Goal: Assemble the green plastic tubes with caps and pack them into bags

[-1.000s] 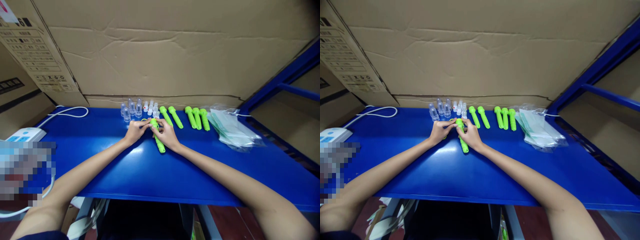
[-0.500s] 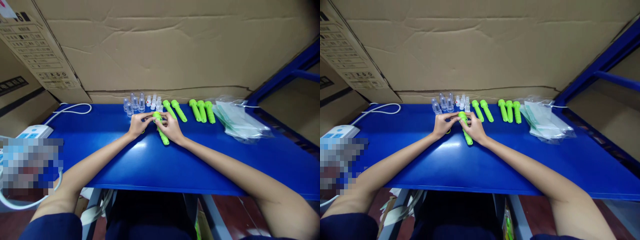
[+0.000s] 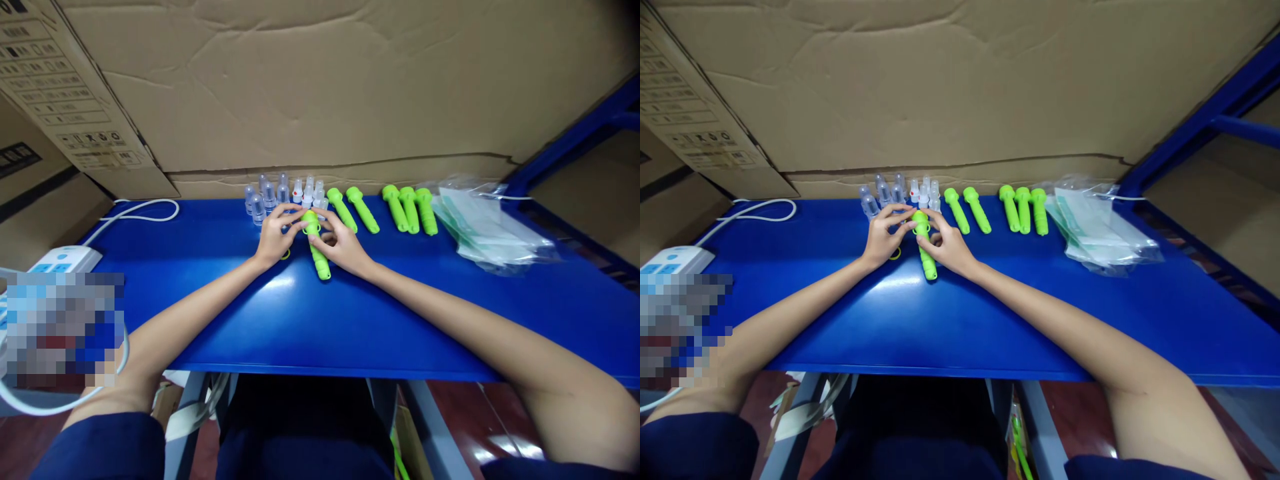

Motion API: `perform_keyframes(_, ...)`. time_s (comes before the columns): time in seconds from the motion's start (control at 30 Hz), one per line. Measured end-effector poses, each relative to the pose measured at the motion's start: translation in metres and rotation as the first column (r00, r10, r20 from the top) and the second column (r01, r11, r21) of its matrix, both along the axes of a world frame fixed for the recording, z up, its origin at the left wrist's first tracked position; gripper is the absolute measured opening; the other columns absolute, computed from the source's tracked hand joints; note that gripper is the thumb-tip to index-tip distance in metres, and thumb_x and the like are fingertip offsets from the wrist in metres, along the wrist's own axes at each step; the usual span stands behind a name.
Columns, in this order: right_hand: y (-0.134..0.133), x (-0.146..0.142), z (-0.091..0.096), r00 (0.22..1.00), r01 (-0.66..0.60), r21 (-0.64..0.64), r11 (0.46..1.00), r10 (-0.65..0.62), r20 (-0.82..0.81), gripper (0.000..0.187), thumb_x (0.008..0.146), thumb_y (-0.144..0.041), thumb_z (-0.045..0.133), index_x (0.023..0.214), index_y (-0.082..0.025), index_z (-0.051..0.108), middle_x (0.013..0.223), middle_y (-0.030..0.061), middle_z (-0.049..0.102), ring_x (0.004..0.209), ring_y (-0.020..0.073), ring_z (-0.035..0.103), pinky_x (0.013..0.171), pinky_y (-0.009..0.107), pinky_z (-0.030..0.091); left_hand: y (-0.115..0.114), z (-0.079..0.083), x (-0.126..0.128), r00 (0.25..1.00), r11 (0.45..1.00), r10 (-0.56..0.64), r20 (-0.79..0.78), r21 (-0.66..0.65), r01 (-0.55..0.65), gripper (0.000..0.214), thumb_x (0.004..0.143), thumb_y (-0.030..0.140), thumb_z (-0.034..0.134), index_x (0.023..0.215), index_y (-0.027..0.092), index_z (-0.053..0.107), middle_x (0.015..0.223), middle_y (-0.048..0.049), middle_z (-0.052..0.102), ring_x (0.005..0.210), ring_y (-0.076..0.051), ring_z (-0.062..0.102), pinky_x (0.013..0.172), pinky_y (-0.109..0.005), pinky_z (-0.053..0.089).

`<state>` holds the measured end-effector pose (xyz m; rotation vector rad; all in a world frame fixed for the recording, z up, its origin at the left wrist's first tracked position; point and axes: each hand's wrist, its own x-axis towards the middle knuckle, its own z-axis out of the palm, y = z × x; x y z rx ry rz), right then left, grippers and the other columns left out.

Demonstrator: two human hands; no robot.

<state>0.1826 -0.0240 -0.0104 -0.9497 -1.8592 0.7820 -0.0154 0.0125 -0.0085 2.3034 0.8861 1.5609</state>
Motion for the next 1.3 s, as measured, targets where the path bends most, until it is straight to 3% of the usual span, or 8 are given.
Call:
perform_keyframes(0.1,0.0,-0.0008,0.0006,1.0,-0.008,-0.008,1.0,0.008,-0.01,0.064,0.09,-0.042,0.066,0.145,-0.018,0.046,0.104,0.0072,0.071,0.054,0.0083,0.056,0.054,0.026,0.047,0.0008,-0.0018,0.0001,1.0,1.0,-0.011,-0.009,0.015,0.011,0.026,0.096,0.035,0.07,0.114,0.019,0.08,0.118,-0.0099,0.073,0.09,-0.015,0.075,0.09,-0.033,0.062)
perform_keyframes(0.27,-0.0013,-0.0031,0.0017,0.999,-0.018,-0.038,0.999,0.017,-0.048,0.064,0.086,-0.045,0.073,0.139,-0.02,0.046,0.083,-0.0018,0.065,0.057,0.0117,0.062,0.055,0.026,0.048,0.0004,-0.0028,0.0023,1.0,0.997,-0.028,0.003,0.065,0.028,0.019,0.096,0.03,0.07,0.107,0.021,0.082,0.111,-0.008,0.073,0.089,-0.014,0.074,0.085,-0.03,0.062)
perform_keyframes(0.77,0.0014,-0.0031,-0.004,0.993,0.003,-0.066,0.998,-0.01,-0.114,0.063,0.083,-0.055,0.076,0.124,-0.022,0.042,0.088,0.0005,0.067,0.062,0.0118,0.061,0.057,0.027,0.051,-0.0044,0.0034,0.0055,0.995,0.992,0.028,0.098,-0.124,-0.015,0.01,0.087,0.027,0.081,0.096,0.023,0.084,0.101,-0.0068,0.08,0.092,-0.017,0.074,0.079,-0.031,0.058)
perform_keyframes(0.93,0.0021,-0.0035,-0.0049,0.988,0.007,-0.109,0.994,-0.024,-0.156,0.064,0.077,-0.058,0.08,0.115,-0.023,0.042,0.088,0.0006,0.067,0.064,0.0114,0.059,0.058,0.026,0.051,-0.0049,0.0049,0.0066,0.99,0.984,0.055,0.128,-0.177,-0.032,0.016,0.085,0.036,0.082,0.091,0.022,0.083,0.092,-0.0057,0.081,0.079,-0.016,0.07,0.071,-0.03,0.055)
perform_keyframes(1.07,0.0021,-0.003,-0.0046,0.989,0.009,-0.108,0.994,-0.024,-0.143,0.064,0.078,-0.061,0.079,0.114,-0.024,0.042,0.099,0.0047,0.07,0.068,0.0119,0.061,0.058,0.027,0.052,-0.0036,0.0045,0.0059,0.988,0.976,0.084,0.126,-0.211,-0.056,0.019,0.084,0.039,0.082,0.089,0.021,0.082,0.087,-0.0043,0.08,0.07,-0.014,0.064,0.068,-0.03,0.052)
perform_keyframes(1.3,0.0015,-0.0012,-0.0044,0.991,0.019,-0.084,0.996,-0.03,-0.128,0.063,0.08,-0.066,0.076,0.116,-0.024,0.044,0.097,0.0048,0.07,0.068,0.0128,0.061,0.062,0.029,0.056,-0.0018,0.0048,0.0055,0.99,0.955,0.038,0.135,-0.296,0.004,0.019,0.084,0.036,0.082,0.088,0.018,0.079,0.088,-0.004,0.079,0.076,-0.015,0.068,0.07,-0.028,0.051)
